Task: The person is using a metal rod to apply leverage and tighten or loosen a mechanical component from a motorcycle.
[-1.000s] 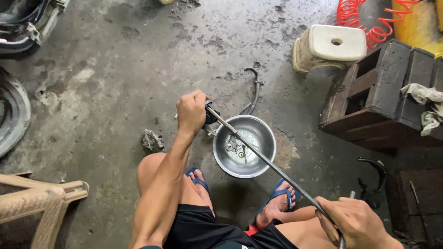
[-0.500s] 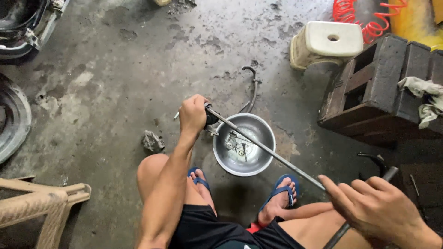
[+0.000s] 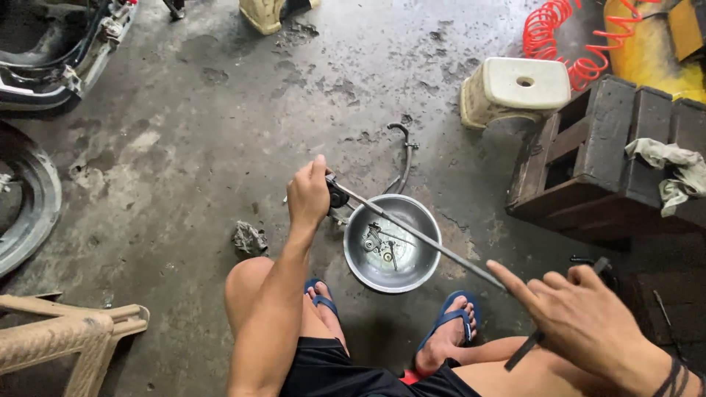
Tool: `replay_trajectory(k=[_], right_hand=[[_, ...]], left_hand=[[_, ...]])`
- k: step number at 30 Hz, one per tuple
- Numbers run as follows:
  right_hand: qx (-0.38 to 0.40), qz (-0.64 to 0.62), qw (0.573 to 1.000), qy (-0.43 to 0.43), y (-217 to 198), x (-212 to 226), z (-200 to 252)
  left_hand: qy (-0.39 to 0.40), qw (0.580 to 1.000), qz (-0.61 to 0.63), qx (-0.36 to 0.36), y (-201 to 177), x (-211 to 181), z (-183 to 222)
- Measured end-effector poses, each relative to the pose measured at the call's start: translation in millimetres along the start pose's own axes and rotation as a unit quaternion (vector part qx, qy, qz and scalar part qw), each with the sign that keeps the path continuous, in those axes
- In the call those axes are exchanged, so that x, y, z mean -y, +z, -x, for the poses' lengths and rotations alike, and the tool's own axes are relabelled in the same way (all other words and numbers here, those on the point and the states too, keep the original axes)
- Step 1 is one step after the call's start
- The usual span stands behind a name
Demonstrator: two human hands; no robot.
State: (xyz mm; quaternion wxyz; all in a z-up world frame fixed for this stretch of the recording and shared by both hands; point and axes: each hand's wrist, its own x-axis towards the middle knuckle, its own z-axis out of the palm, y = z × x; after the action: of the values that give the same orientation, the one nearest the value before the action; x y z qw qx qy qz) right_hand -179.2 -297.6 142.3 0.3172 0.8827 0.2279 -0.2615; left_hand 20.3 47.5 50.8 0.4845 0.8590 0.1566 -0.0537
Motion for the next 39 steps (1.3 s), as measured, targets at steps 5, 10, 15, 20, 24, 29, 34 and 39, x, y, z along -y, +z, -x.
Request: replay_trajectory(k=[5,10,15,20,24,29,34,39], right_hand=[[0.17,-0.213,0.961,-0.04,-10.1,6.7,-9.1],[-0.026,-0.236,0.971,-0.013,58.4,14.6,-40.6],[-0.091,-0.5,0.859,0.052,12.1,13.3,-74.6],[-0.166,-0.616,0.77,0.01,-6.9,3.0,-102.3],[-0.171,-0.652,0.738,-0.013,0.6,-10.0,-108.1],[-0.258,-0.592,0.763,0.035,11.0,-7.0,-117.7],[-0.456,-0.292,0.825,0.162,24.0,3.4,-125.5],[-0.536,-0.133,0.813,0.186,19.5,6.2,-124.4]], left_hand=[[0.023,0.999,-0.03,0.026,4.9,3.7,3.0],[0.097,0.995,-0.003,0.001,8.7,10.5,2.8],[0.16,0.985,0.034,-0.05,17.7,3.3,15.1],[0.199,0.976,0.064,-0.064,34.5,6.6,23.0],[0.223,0.968,0.075,-0.091,46.6,4.6,18.3],[0.209,0.97,0.064,-0.11,49.2,-2.3,17.5],[0.168,0.976,0.088,-0.105,54.9,-4.9,11.2],[0.146,0.979,0.096,-0.109,52.9,-13.5,16.3]])
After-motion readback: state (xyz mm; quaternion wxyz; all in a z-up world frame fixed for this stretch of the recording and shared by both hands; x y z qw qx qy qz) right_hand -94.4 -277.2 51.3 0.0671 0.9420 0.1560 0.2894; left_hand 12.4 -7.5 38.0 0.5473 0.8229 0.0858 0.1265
